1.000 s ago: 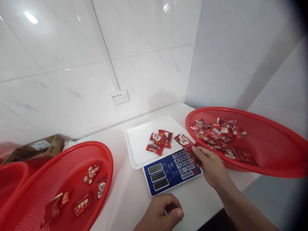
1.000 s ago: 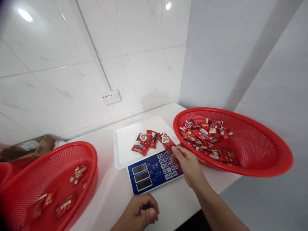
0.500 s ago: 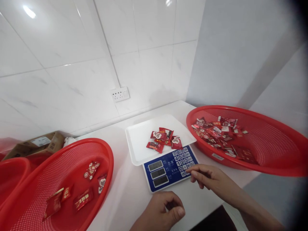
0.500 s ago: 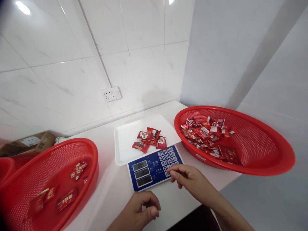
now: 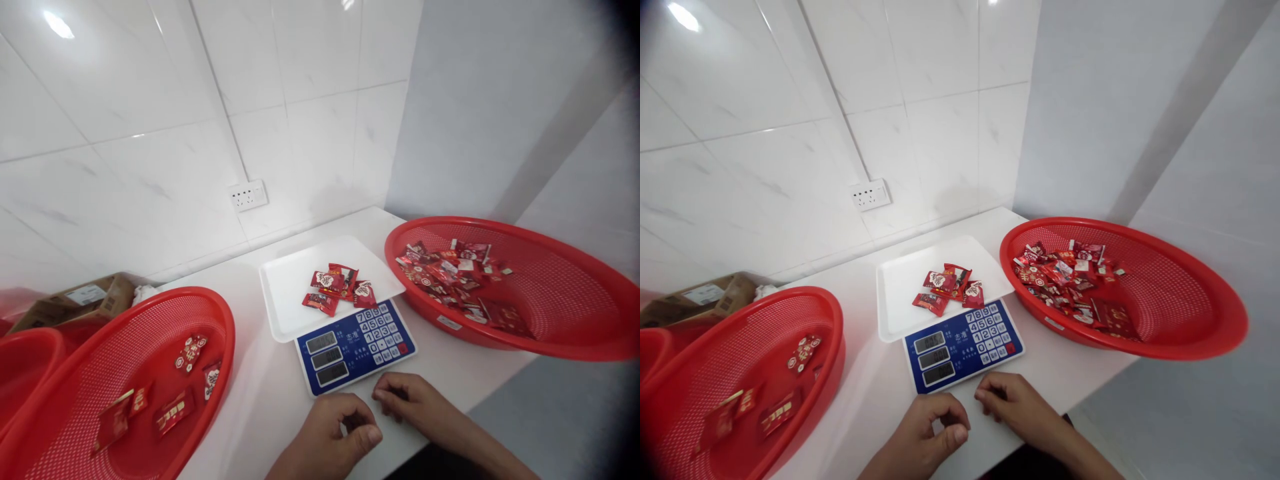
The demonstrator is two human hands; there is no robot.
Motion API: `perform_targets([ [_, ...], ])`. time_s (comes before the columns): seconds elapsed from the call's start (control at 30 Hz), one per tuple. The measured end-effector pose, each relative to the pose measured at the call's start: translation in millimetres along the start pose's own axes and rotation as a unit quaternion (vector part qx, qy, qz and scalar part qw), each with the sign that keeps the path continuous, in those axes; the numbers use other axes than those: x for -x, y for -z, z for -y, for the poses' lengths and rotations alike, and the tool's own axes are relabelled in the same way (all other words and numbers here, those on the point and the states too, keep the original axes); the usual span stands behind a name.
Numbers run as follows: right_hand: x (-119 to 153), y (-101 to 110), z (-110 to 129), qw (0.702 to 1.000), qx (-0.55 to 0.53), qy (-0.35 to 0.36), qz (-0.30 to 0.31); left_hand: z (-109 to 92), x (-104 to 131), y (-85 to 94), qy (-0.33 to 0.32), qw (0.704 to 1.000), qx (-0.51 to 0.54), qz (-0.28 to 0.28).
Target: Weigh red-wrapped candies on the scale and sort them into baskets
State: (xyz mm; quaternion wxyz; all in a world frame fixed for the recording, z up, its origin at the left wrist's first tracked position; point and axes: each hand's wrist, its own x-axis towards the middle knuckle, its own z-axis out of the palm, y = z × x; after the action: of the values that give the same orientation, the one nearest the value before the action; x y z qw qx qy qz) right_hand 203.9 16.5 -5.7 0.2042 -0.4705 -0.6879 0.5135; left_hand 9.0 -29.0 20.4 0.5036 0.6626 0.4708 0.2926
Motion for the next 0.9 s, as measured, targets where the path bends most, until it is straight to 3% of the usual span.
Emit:
perform_targets([
  [0.17,0,-13,-8,0.992,0.087,0.064,-0.06,-8,7,8.1,-0.132,0.979,-0.142,-0.064],
  [0.3,6,-10,-14,0.991,0.09,0.086,-0.053,-29,21,40.1,-0.165,0.94,-0.247,-0.167],
  [0.43,8,-8,-18,0.991,0.085,0.096,-0.047,-45,38,103.1,-0.042,0.864,-0.375,-0.333],
  [0.53,8,-8,-18,0.991,0.079,0.103,-0.041,-43,52,158.3,0.088,0.797,-0.456,-0.386],
  [0.57,8,-8,-18,0.991,0.075,0.106,-0.042,-39,57,175.0,0.118,0.773,-0.489,-0.386],
  [0.63,9,-7,-17,0.991,0.066,0.11,-0.043,-28,68,202.7,0.182,0.74,-0.556,-0.332],
  [0.77,11,-6,-16,0.992,0.06,0.105,-0.043,0,99,234.3,0.312,0.663,-0.637,-0.241],
  [0.83,11,-6,-16,0.992,0.062,0.101,-0.039,10,123,242.8,0.353,0.617,-0.66,-0.242],
  [0.9,10,-6,-17,0.992,0.067,0.101,-0.034,14,151,249.4,0.373,0.602,-0.648,-0.281],
])
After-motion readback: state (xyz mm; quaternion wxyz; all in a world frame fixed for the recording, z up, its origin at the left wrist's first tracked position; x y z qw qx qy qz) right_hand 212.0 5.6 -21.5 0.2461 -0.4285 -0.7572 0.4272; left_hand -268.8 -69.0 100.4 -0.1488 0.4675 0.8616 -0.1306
